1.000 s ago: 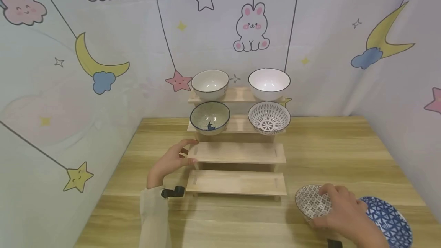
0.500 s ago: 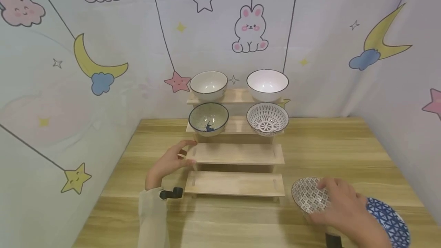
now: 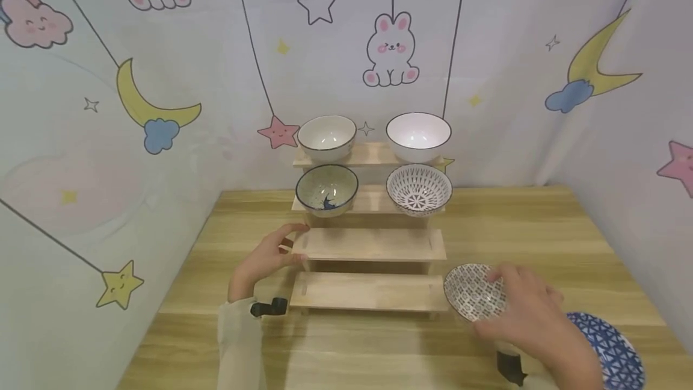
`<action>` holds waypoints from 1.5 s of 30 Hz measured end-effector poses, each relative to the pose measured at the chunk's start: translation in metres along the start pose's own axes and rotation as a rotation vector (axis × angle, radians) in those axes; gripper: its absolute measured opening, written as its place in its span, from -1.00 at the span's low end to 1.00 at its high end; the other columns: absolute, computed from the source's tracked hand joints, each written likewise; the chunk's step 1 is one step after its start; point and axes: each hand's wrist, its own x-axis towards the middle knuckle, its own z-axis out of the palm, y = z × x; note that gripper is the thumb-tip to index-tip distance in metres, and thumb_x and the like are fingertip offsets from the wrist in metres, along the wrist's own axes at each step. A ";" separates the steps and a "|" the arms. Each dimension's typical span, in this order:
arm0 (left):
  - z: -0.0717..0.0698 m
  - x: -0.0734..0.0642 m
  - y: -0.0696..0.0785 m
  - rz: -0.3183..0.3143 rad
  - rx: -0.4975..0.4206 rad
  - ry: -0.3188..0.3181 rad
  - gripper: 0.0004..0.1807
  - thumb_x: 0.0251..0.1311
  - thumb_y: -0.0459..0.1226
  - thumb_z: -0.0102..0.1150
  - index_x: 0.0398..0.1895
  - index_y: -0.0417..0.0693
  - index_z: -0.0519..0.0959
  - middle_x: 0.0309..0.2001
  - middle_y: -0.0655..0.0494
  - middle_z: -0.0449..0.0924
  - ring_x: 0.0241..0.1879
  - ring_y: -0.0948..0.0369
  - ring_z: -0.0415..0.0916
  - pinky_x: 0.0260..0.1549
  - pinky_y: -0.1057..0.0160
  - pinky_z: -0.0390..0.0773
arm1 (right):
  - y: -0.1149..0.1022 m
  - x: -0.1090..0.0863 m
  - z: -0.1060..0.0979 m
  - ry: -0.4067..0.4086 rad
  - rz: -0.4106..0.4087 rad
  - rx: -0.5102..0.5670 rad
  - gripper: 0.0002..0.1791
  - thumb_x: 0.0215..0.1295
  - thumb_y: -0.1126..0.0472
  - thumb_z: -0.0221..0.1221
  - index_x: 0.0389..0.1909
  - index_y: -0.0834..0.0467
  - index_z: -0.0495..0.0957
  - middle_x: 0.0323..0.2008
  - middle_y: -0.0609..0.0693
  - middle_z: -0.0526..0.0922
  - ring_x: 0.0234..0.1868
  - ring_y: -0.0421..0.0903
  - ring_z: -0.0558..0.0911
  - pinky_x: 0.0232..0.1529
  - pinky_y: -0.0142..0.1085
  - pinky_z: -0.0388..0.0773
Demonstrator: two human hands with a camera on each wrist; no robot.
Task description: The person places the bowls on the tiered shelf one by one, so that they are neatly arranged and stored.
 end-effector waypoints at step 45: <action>0.002 0.000 -0.004 0.006 -0.011 0.017 -0.31 0.20 -0.22 0.44 0.39 -0.07 0.42 0.35 -0.02 0.43 0.02 -0.07 0.48 -0.05 0.03 0.55 | -0.024 0.018 -0.001 0.212 -0.269 0.253 -0.04 -0.57 0.10 0.70 -0.07 0.22 0.35 0.00 0.20 0.43 0.01 0.12 0.38 -0.05 0.00 0.40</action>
